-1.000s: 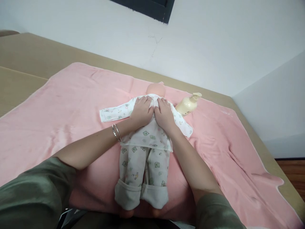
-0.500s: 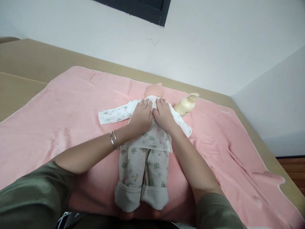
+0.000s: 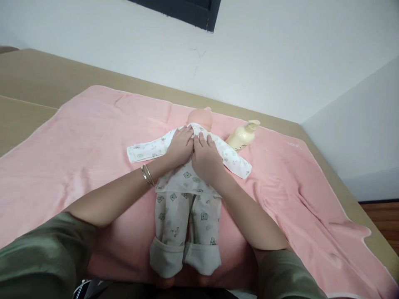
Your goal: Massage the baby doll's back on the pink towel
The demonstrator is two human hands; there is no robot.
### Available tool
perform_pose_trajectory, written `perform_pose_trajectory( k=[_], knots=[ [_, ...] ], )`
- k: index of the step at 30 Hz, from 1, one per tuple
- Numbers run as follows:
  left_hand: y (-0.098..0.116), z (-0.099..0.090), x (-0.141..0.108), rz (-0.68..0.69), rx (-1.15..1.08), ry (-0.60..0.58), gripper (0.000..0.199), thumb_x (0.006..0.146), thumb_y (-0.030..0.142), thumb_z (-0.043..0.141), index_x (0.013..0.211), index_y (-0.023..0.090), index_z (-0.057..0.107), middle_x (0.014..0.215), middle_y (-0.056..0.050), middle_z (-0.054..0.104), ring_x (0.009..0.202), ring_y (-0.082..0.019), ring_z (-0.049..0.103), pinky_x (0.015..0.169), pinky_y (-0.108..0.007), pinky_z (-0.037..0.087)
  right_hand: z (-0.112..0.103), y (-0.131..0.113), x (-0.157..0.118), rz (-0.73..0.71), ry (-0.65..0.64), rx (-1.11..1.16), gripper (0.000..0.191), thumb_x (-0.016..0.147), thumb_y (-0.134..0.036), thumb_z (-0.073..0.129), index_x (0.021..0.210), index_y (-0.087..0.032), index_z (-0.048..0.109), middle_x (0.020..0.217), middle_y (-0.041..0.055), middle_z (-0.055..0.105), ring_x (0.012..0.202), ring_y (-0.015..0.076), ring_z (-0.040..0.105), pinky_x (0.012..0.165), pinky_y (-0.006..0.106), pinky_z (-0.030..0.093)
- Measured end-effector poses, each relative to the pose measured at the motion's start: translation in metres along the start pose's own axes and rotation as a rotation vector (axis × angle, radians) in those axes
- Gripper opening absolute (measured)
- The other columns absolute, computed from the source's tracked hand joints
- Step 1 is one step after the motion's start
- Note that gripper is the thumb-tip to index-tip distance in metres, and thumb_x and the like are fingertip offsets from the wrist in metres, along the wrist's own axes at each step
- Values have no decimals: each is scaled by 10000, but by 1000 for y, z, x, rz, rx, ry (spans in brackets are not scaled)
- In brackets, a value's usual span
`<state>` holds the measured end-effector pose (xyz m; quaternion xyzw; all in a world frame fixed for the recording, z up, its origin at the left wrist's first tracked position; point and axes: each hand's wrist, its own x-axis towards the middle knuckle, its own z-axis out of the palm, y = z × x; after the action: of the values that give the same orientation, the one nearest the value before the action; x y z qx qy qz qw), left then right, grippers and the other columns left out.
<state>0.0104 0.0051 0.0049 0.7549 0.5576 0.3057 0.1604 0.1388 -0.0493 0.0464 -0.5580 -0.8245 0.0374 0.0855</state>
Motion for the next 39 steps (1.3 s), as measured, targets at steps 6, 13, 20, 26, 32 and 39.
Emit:
perform_pose_trajectory(
  k=[6,13,20,26,32,39],
  knots=[
    [22,2,-25,189,298,62,492,985,151,338,1368,-22,595,1448,-274,621,1422,-345,554,1272,-550,360,-1,30,27,147,-67,141,669,1041,-298,289,1633,13,277,1727,245,254,1630,387,210,1324,570,221],
    [20,7,-28,269,335,45,505,982,148,294,1323,-34,619,1411,-283,642,1454,-373,519,1266,-590,351,2,31,30,216,-14,54,681,1056,-360,314,1629,7,281,1699,265,315,1605,406,273,1304,577,235],
    [1,-4,2,-9,146,-54,605,1013,313,304,1490,-13,486,1610,-259,471,1552,-335,401,1309,-533,294,0,15,10,66,11,-24,611,1062,-270,263,1551,67,409,1629,273,443,1564,372,375,1302,517,285],
    [8,0,-10,39,252,-11,571,1033,282,294,1443,-59,500,1549,-316,513,1529,-366,434,1293,-547,318,6,30,23,49,82,108,595,1022,-256,320,1510,38,490,1612,244,483,1545,352,412,1297,504,315],
    [28,7,-35,185,313,50,529,1003,197,343,1436,-65,498,1513,-329,542,1513,-380,458,1275,-564,340,6,46,37,133,73,180,652,1010,-316,343,1556,31,426,1674,234,387,1583,345,350,1317,508,273],
    [23,-5,-16,95,208,-56,546,1009,216,271,1420,-33,532,1565,-284,511,1518,-354,446,1272,-564,344,0,28,25,136,37,47,616,1046,-250,274,1548,81,407,1627,271,446,1546,358,409,1306,525,269]
  ],
)
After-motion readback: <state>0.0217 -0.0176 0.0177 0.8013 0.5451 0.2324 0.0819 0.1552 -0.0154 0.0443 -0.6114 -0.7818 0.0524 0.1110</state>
